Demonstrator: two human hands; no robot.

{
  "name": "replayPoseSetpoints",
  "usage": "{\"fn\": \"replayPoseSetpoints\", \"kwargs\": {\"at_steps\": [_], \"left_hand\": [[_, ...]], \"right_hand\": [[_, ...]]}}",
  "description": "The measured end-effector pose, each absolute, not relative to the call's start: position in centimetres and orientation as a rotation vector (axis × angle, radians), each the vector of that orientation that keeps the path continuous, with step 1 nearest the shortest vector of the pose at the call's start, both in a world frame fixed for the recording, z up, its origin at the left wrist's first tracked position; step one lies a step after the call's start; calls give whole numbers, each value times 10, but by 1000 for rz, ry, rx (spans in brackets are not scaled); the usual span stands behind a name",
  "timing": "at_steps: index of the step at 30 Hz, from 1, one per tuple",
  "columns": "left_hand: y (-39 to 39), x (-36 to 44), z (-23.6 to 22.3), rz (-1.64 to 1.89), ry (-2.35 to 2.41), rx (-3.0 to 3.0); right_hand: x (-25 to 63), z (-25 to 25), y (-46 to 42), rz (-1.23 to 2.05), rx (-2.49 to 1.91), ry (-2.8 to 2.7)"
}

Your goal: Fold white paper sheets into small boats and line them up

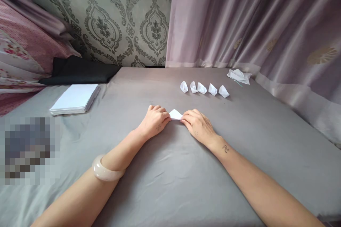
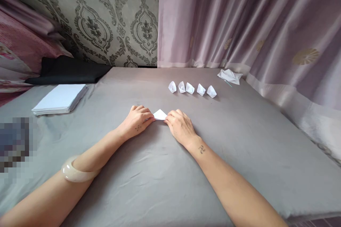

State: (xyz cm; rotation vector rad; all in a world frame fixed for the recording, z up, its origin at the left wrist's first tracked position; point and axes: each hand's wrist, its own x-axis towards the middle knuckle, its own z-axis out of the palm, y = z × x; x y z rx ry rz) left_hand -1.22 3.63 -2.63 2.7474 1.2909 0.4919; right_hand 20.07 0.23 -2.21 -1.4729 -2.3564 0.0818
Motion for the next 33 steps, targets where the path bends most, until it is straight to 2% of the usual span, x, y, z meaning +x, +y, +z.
{"fn": "replayPoseSetpoints", "kwargs": {"at_steps": [4,8,21,33], "left_hand": [[39,-15,-23,526,1503,2279],[41,-15,-19,500,1566,2057],[43,-16,-22,533,1601,2067],[45,-17,-23,515,1608,2016]], "right_hand": [[203,-25,8,389,-1573,-2121],[203,-29,13,520,-1601,-1989],[200,-27,20,708,-1705,-1726],[207,-29,26,728,-1740,-1749]]}}
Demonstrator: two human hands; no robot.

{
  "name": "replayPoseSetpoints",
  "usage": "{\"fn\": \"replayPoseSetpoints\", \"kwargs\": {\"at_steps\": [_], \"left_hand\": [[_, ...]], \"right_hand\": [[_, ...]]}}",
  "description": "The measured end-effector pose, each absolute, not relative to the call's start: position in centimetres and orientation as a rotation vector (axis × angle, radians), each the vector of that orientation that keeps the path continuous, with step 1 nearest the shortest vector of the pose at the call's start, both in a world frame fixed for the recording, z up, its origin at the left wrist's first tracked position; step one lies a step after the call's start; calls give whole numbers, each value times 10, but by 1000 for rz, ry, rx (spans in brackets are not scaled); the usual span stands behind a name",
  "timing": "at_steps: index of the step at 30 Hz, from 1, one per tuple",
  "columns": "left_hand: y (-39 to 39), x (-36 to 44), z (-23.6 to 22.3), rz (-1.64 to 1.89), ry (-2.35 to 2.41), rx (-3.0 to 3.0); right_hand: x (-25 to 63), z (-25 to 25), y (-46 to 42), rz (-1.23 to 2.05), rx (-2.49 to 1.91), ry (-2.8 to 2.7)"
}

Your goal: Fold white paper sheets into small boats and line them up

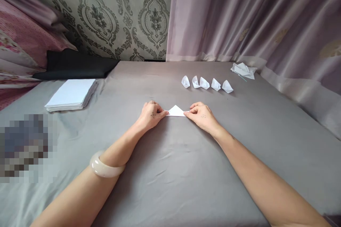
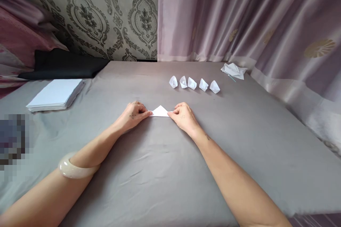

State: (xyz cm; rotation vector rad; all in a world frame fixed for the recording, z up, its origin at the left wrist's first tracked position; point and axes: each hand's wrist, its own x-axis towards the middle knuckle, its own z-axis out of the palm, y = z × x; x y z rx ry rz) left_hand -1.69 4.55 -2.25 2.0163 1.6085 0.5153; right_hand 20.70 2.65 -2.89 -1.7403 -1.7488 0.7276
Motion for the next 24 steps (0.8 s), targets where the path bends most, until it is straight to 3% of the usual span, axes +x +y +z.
{"fn": "replayPoseSetpoints", "kwargs": {"at_steps": [17,20,24], "left_hand": [[42,-17,-33,587,1587,2372],[41,-14,-31,556,1374,2707],[35,-7,-21,319,1019,2958]], "right_hand": [[220,-26,38,737,-1788,-1875],[218,-27,34,632,-1774,-1894],[196,-25,14,226,-1585,-2126]]}}
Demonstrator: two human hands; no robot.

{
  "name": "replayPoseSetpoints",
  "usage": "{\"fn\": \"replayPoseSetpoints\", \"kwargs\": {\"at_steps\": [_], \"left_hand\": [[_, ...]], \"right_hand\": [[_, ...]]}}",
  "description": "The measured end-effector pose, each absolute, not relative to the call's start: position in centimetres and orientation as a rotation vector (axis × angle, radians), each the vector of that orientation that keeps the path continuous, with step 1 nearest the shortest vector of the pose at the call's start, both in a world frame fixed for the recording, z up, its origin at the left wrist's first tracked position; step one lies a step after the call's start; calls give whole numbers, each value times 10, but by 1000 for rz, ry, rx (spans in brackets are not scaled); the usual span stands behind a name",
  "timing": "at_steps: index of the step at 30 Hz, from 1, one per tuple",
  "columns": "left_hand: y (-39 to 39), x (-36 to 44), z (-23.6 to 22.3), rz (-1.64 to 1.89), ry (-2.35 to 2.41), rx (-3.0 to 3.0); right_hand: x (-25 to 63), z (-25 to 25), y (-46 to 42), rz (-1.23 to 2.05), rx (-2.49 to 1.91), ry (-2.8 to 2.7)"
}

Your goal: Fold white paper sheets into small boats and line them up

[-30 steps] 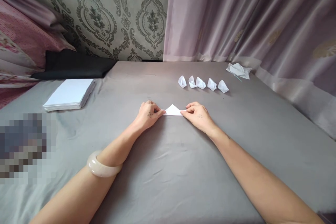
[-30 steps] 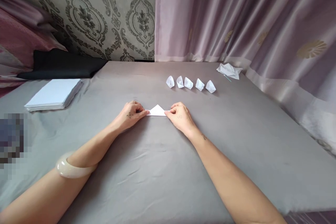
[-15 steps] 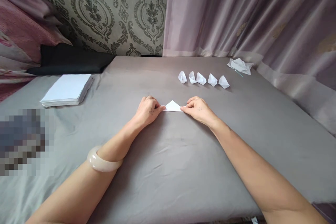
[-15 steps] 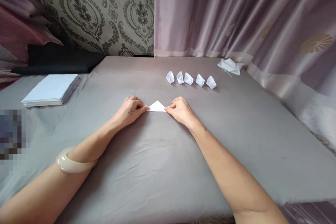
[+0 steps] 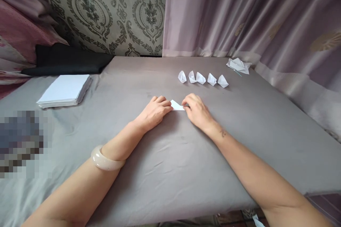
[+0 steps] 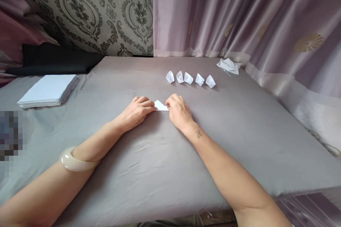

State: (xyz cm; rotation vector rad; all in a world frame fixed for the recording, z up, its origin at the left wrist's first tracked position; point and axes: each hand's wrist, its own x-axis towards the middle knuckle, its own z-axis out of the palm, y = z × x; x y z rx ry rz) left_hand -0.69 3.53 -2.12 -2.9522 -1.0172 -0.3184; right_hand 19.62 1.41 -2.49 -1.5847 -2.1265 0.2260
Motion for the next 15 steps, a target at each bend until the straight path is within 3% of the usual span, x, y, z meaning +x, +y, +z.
{"fn": "replayPoseSetpoints", "kwargs": {"at_steps": [2,5,15], "left_hand": [[28,0,-16,-176,-1033,-2955],[14,12,-13,-32,-1188,-2839],[-7,12,-11,60,-1397,-2751]], "right_hand": [[182,-24,1,73,-1504,-2328],[166,-22,-14,98,-1525,-2450],[166,-16,-29,-91,-1560,-2510]]}}
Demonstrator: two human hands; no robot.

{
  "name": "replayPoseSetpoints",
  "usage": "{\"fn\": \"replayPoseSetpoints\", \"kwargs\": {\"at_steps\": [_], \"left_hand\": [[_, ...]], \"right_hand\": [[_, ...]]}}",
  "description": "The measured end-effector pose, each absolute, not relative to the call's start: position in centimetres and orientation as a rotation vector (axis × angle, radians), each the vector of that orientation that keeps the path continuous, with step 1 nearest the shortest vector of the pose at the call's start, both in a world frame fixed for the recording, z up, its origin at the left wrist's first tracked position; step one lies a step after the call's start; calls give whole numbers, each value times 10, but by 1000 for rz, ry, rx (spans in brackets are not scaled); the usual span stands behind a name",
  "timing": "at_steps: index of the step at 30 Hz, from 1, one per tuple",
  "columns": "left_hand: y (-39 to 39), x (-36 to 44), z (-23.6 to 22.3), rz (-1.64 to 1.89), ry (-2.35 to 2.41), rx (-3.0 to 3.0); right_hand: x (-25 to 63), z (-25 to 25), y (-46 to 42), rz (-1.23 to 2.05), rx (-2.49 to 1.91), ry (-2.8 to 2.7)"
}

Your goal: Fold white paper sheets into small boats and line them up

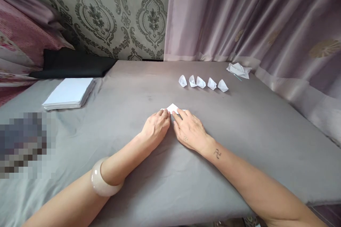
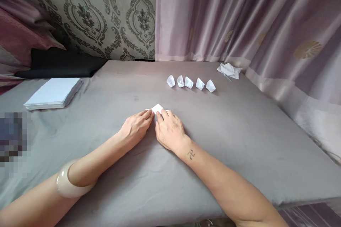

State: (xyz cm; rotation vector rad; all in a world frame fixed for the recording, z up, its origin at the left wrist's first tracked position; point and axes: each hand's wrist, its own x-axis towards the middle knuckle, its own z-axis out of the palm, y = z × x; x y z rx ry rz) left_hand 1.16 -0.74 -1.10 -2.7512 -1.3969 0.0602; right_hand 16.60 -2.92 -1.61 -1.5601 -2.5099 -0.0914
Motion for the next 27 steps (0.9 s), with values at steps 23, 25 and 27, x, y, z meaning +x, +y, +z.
{"fn": "replayPoseSetpoints", "kwargs": {"at_steps": [23,25,27], "left_hand": [[38,16,-29,-314,-1080,-2815],[39,14,-31,-357,-1060,-2778],[39,12,-29,-481,-1107,-2785]], "right_hand": [[207,-37,9,355,-1430,-2145],[207,-38,11,399,-1411,-2133],[206,-36,13,440,-1370,-2104]]}}
